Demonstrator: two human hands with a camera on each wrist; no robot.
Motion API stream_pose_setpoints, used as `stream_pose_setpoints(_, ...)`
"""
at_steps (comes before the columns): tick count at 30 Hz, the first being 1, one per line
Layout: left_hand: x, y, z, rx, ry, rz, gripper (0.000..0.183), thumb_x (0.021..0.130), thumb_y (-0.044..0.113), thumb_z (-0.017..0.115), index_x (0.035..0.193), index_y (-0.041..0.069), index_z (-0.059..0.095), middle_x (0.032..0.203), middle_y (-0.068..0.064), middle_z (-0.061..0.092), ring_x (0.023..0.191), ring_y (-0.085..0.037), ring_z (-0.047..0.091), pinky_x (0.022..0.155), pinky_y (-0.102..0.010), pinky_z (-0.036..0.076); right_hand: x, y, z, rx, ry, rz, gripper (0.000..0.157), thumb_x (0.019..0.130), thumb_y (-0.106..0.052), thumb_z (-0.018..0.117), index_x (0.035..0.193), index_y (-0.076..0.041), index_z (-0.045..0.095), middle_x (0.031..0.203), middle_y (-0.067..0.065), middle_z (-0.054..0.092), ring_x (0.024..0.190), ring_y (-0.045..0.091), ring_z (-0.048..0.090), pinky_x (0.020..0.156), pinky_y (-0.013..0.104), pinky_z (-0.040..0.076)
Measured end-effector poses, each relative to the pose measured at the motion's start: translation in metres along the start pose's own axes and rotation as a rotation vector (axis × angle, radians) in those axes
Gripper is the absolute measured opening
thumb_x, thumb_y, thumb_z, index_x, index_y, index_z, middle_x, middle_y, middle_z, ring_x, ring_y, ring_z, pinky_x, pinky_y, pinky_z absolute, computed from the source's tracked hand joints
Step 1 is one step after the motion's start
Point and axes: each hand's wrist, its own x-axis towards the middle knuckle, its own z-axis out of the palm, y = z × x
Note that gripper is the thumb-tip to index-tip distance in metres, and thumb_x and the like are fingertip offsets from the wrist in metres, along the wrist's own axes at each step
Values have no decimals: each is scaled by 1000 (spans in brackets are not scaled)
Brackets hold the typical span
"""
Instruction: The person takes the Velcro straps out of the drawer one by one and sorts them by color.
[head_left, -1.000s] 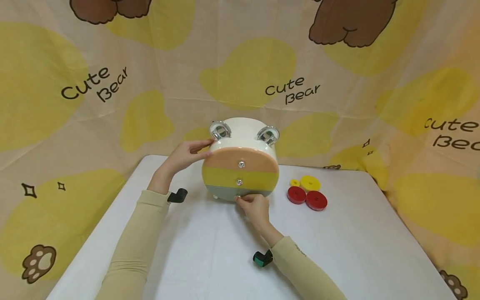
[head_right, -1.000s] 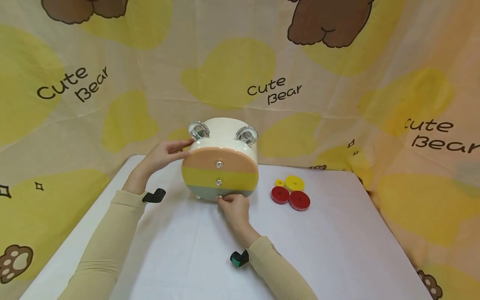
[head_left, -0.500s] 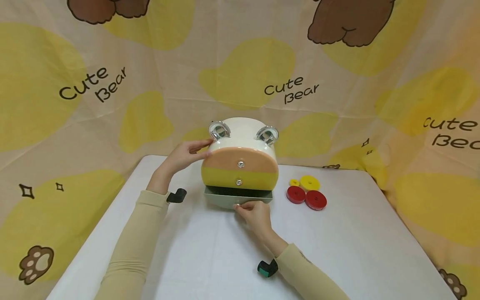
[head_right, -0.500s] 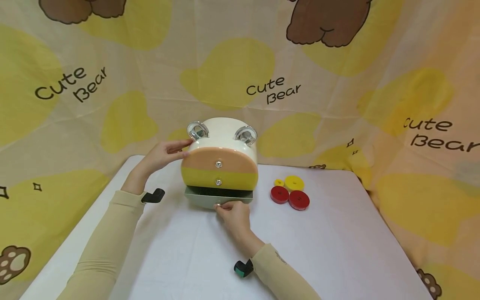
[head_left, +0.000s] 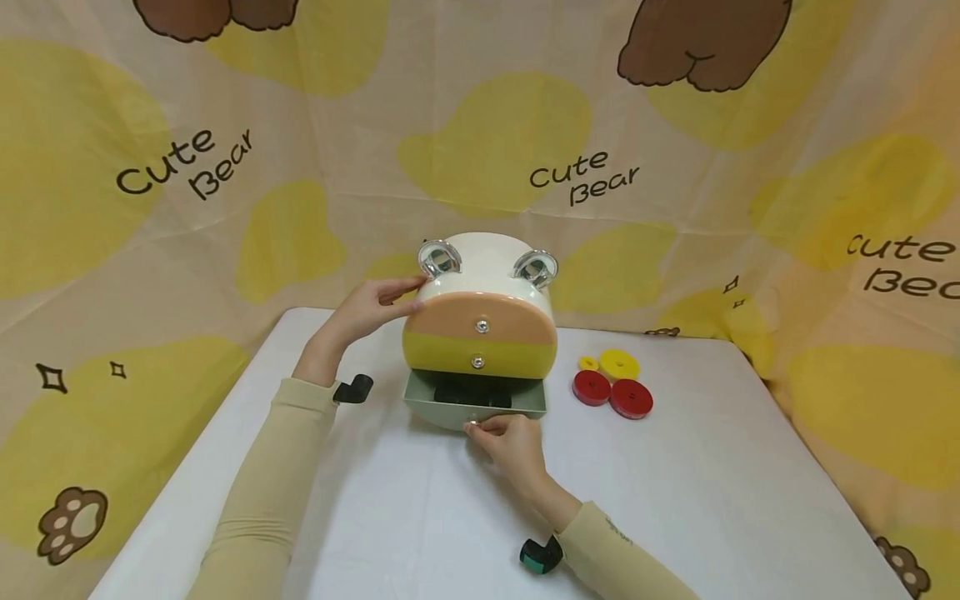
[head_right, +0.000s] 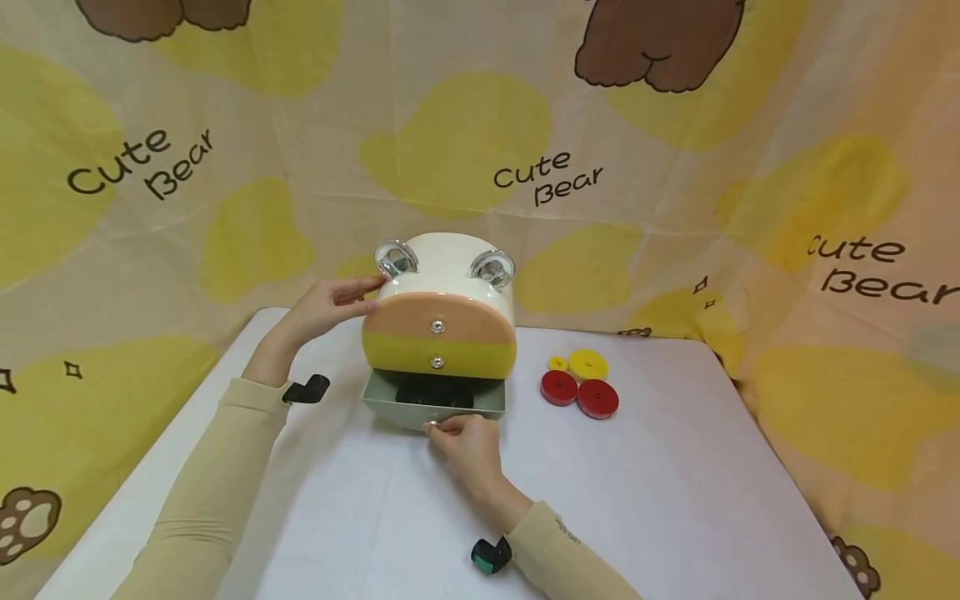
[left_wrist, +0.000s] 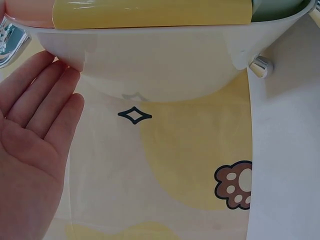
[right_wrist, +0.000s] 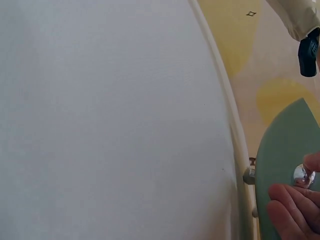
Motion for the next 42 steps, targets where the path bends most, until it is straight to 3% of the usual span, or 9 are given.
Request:
stream_pose_setpoints(17,0,2,-1,9,-16,27,56,85,41,69,136,23,54,142,1,50,136,-24,41,110,-46,35,-24,0,-2,-13,8,-95,20,76,-37,78,71,-18,77,60,-10,68,54,-2,57,47,19,48)
stream_pose_setpoints(42,-3,5,-1,25,-9,16,56,84,45,68,135,27,54,141,4,51,135,-21,42,111,-45,34,-46,-3,-8,-9,-23,-133,20,78,-36,77,71,-17,77,61,-9,69,53,-5,57,47,17,48)
